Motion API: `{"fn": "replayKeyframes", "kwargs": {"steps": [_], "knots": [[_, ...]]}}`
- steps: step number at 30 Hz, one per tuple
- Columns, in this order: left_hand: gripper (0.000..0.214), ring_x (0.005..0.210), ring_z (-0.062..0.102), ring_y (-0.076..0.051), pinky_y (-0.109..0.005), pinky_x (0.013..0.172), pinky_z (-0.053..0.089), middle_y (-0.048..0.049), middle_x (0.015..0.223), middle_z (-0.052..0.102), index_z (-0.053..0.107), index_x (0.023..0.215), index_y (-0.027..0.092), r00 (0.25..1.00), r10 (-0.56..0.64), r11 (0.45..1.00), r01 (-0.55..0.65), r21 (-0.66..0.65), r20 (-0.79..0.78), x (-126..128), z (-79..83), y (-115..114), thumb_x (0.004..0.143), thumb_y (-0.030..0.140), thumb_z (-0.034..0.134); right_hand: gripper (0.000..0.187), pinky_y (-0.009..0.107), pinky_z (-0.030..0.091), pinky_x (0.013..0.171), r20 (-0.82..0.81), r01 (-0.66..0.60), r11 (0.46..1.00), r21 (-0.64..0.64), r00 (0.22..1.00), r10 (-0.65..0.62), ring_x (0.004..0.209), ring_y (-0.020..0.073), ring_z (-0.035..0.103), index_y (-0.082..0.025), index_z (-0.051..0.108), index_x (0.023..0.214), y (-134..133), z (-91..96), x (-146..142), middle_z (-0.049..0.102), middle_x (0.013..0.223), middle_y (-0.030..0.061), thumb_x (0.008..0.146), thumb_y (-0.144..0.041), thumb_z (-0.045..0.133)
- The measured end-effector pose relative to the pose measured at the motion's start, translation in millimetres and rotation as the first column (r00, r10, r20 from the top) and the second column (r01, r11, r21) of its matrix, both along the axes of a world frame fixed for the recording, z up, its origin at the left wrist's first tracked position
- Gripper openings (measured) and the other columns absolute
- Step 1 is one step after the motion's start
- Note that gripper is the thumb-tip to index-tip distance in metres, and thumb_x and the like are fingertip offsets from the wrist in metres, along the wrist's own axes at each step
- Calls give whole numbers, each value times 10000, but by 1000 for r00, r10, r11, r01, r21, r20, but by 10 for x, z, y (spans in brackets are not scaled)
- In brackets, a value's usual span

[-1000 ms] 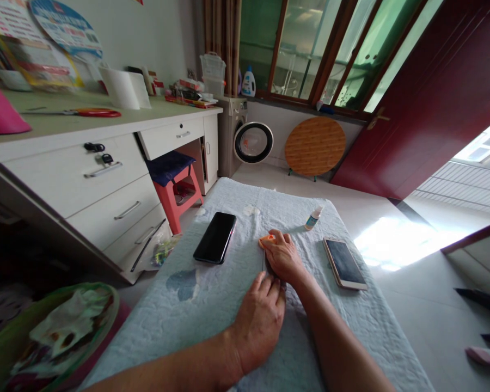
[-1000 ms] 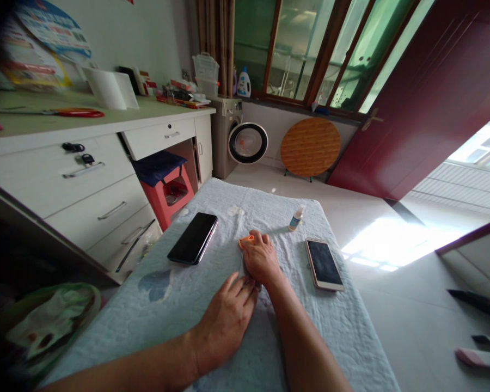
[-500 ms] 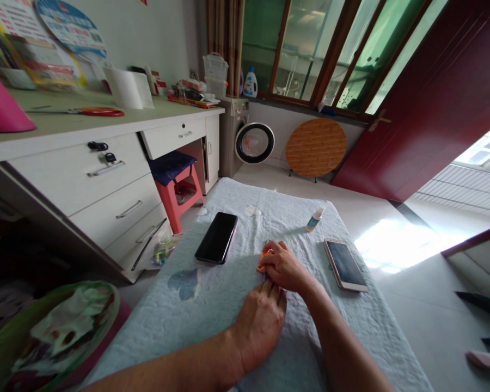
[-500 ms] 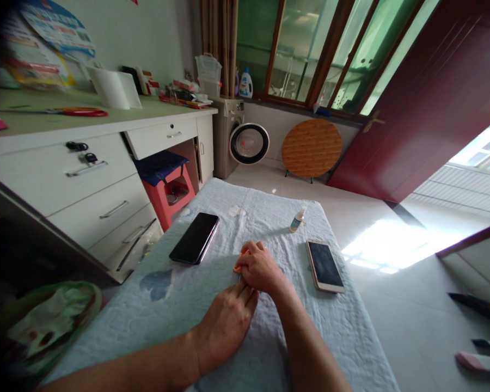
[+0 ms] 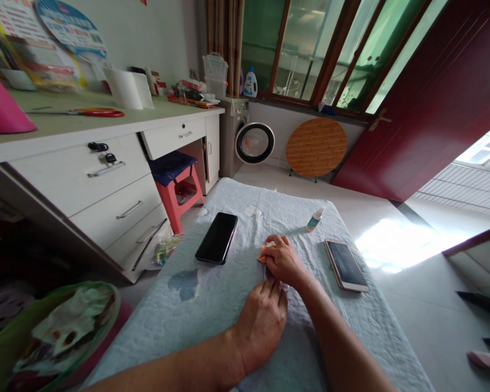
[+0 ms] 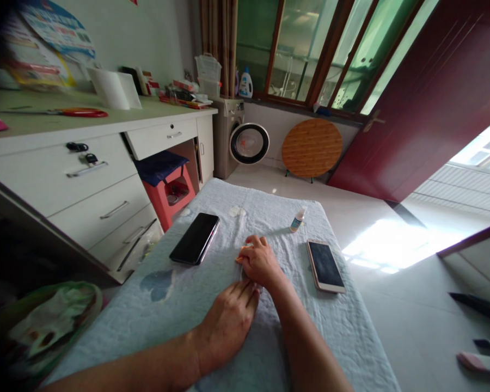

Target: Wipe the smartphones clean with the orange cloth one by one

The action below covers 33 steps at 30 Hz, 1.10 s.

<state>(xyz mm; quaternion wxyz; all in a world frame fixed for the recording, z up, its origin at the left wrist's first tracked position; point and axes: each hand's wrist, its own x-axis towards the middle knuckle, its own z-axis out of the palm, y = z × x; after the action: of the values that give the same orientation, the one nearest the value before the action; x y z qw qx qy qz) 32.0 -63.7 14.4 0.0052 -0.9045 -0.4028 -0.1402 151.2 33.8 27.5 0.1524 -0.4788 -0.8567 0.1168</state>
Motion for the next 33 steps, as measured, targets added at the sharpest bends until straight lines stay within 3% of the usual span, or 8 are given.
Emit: {"fn": "replayKeyframes", "kwargs": {"steps": [5,13,22,27,33], "knots": [[335,1081,590,-269,-399,953,460,-194,1184,618,558,1167,34,1000,3,1000,-3,10,-12,-6,-24,-9,851,44,446,275,341,352,915,94,135,990,34,986,-137,1033,216,416,-280,721,1026,148,6,-2,500,1203,66,919,-250,470],[333,1068,592,-272,-401,939,475,-193,1200,606,559,1168,40,1000,-6,1000,6,-10,-10,-12,-1,3,855,55,447,295,324,374,857,109,215,974,76,969,-222,971,214,427,-305,692,1081,240,-32,-29,528,1133,69,948,-335,431],[340,1095,580,-272,-402,939,476,-192,1189,609,543,1185,51,1000,2,1000,-2,-28,-3,-11,-29,2,860,39,445,280,298,382,883,30,83,996,-27,996,-82,952,178,437,-284,728,985,30,21,6,539,1070,53,935,-242,456],[263,1028,594,-265,-405,888,497,-157,1097,637,577,1099,92,999,4,998,-1,-65,46,-34,38,14,862,58,471,263,301,386,906,-3,-15,993,-115,1000,15,982,177,432,-306,734,945,-136,42,58,534,1072,39,892,-187,506],[358,1033,584,-265,-412,932,470,-145,1121,636,555,1172,89,994,-15,999,20,-42,110,-36,20,37,829,31,476,220,282,405,879,3,-44,971,-235,999,46,983,174,440,-345,728,961,-297,127,76,541,1062,25,894,-282,528]]}}
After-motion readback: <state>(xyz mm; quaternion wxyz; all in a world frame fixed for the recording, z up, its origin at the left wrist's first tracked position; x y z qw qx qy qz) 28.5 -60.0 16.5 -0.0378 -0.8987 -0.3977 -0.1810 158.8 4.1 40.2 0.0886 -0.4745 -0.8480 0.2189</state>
